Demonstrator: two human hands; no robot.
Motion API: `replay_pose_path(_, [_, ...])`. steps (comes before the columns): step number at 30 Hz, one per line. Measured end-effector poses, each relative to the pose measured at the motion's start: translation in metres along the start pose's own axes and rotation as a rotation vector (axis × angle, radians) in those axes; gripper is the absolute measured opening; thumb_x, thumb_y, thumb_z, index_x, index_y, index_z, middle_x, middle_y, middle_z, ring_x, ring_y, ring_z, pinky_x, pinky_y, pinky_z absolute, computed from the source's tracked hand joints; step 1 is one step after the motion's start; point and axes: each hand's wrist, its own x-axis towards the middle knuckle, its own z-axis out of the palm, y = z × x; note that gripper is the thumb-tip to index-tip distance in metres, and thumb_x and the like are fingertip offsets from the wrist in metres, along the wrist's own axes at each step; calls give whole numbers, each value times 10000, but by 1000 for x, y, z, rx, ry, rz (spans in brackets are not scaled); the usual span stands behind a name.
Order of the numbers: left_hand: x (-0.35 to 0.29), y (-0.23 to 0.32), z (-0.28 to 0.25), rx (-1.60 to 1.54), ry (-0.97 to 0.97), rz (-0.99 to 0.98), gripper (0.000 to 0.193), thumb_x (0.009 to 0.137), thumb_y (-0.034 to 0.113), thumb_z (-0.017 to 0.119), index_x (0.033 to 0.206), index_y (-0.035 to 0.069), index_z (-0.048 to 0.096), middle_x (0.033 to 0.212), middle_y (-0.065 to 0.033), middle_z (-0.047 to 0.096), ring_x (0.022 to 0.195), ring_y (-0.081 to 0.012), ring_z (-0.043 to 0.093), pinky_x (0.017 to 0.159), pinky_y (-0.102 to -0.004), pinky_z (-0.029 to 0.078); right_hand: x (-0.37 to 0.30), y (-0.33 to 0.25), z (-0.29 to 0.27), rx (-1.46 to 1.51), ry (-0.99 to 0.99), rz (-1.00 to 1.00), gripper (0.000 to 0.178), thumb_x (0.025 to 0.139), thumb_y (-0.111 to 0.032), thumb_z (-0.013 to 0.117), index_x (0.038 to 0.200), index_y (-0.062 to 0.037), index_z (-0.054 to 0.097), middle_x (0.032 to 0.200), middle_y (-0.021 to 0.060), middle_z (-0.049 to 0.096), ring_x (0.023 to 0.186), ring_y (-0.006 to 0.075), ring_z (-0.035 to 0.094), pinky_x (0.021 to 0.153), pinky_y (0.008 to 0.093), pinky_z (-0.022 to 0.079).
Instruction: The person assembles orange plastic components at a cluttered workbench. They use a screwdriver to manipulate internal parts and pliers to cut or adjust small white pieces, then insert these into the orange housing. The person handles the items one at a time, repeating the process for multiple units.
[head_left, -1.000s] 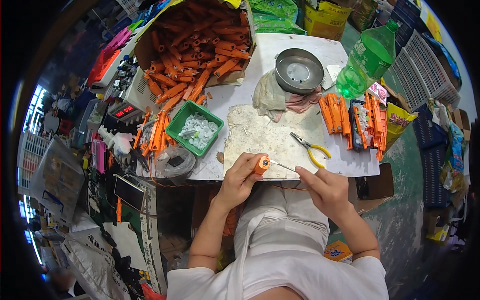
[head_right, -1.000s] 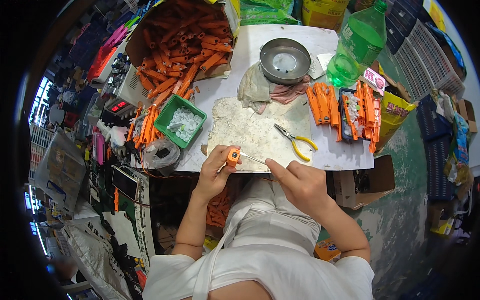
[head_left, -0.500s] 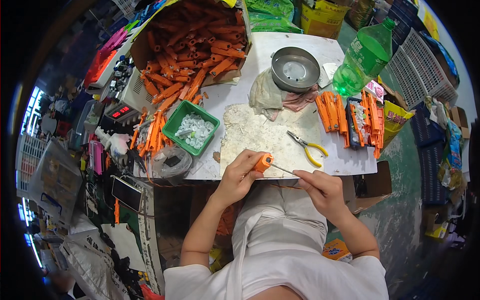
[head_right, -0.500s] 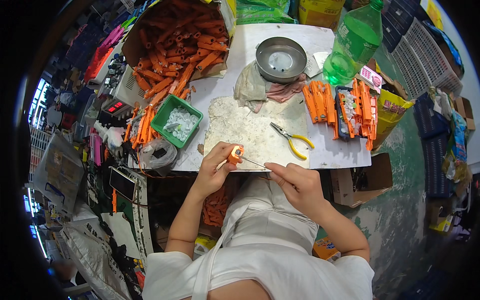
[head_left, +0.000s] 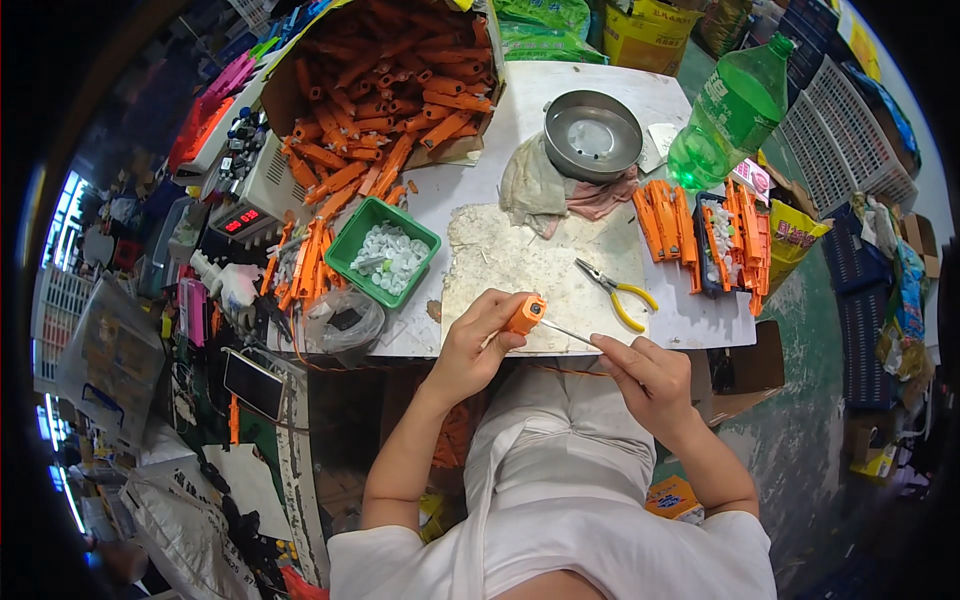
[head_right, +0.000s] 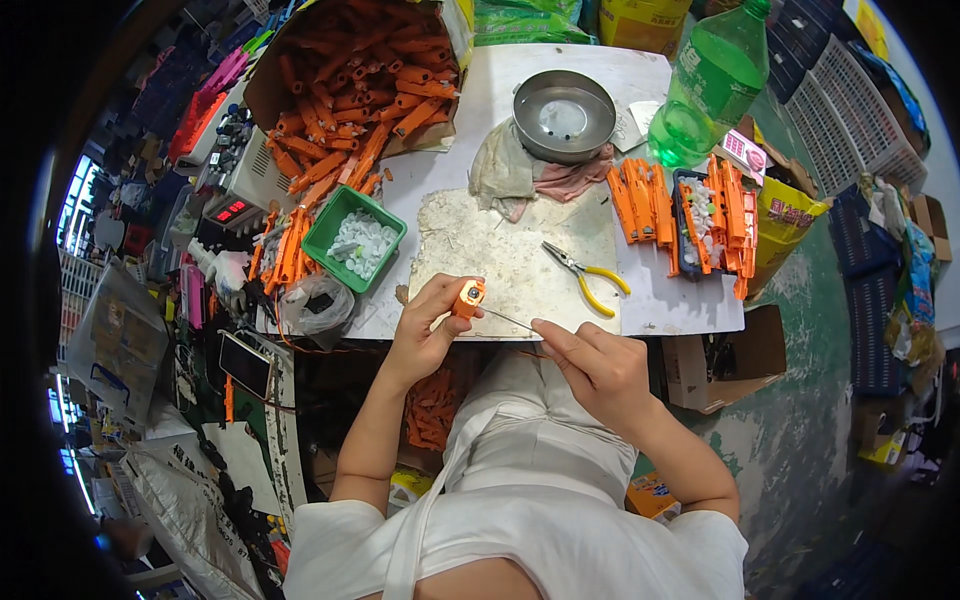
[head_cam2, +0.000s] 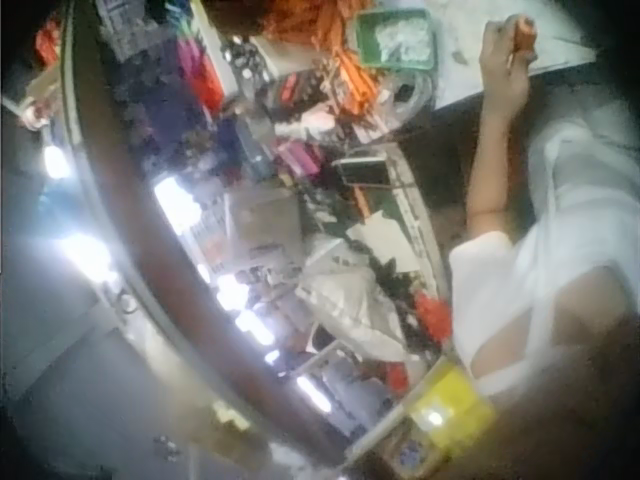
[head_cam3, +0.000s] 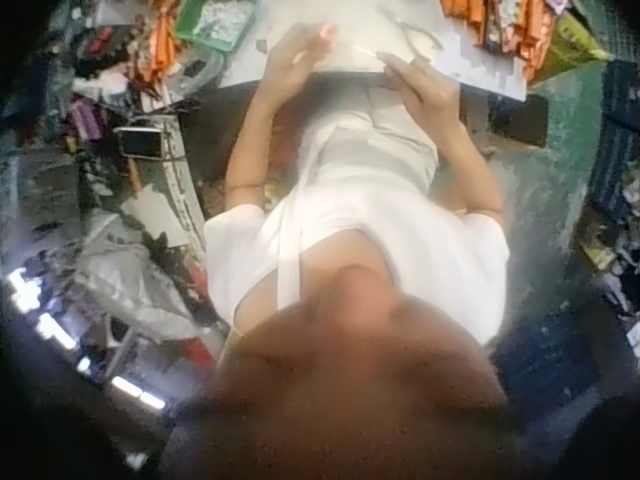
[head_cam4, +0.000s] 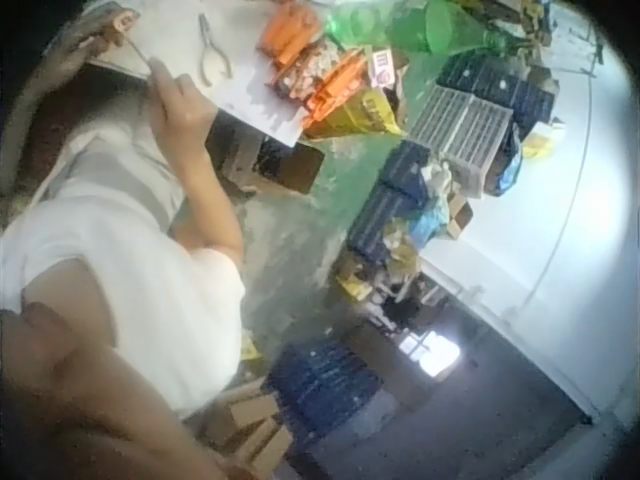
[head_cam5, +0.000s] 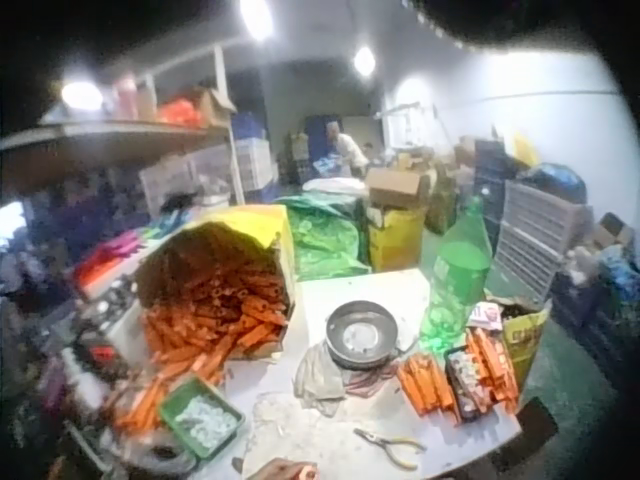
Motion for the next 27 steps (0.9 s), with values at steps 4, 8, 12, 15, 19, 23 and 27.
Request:
replay_pose_path(4, [2, 3, 0, 2, -13, 1, 400, 871, 151, 611, 1233, -6, 542, 1031, -91, 526, 860, -160, 603, 782, -271, 462, 1, 2, 0, -20, -3, -16, 331, 766, -74, 693, 1094, -110, 668, 570, 31, 450, 443, 147, 441, 420, 289, 370])
replay_pose_path(8, [6, 11, -3, 36, -40, -14, 407, 847, 88, 619, 1240, 13, 546, 1021, -90, 539, 896, -173, 578, 785, -257, 450, -2, 7, -2, -110, 2, -85, 344, 759, -68, 694, 1098, -118, 671, 571, 31, 449, 447, 140, 442, 421, 294, 372])
replay_pose_path(12, [5, 12, -1, -47, -47, -7, 443, 804, -50, 596, 1238, 27, 556, 1003, -89, 554, 902, -178, 546, 781, -246, 435, -8, 5, 4, 19, -9, -5, 340, 767, -63, 692, 1105, -81, 665, 567, 40, 463, 454, 152, 443, 430, 283, 374])
replay_pose_path(15, [5, 16, -3, 12, -74, -67, 486, 776, -129, 556, 1237, 25, 558, 1003, -90, 557, 871, -173, 544, 776, -246, 434, -9, 4, 3, 359, -111, 332, 310, 792, -62, 683, 1101, -46, 658, 592, 54, 512, 497, 152, 481, 473, 263, 394])
replay_pose_path(19, [6, 15, -3, 74, -60, -53, 457, 788, -77, 580, 1236, 13, 553, 994, -89, 555, 838, -162, 550, 732, -242, 449, -4, 8, -2, 706, -199, 711, 237, 850, -100, 648, 1079, -36, 660, 685, 83, 611, 611, 139, 564, 582, 231, 445])
replay_pose_path(23, [9, 1, 5, -181, 37, -240, 466, 840, 76, 629, 1281, -3, 501, 1006, -79, 567, 848, -152, 593, 732, -239, 474, 0, 4, -5, 271, -154, 376, 213, 891, -149, 608, 1070, -48, 663, 731, 99, 641, 654, 123, 580, 615, 231, 457])
replay_pose_path(27, [15, -6, 10, -544, 101, -462, 595, 856, 164, 664, 1355, -11, 393, 1075, -141, 607, 903, -175, 633, 800, -277, 507, 2, 6, 2, 375, -148, 404, 216, 897, -156, 596, 1075, -52, 661, 654, 85, 599, 559, 112, 515, 531, 258, 417])
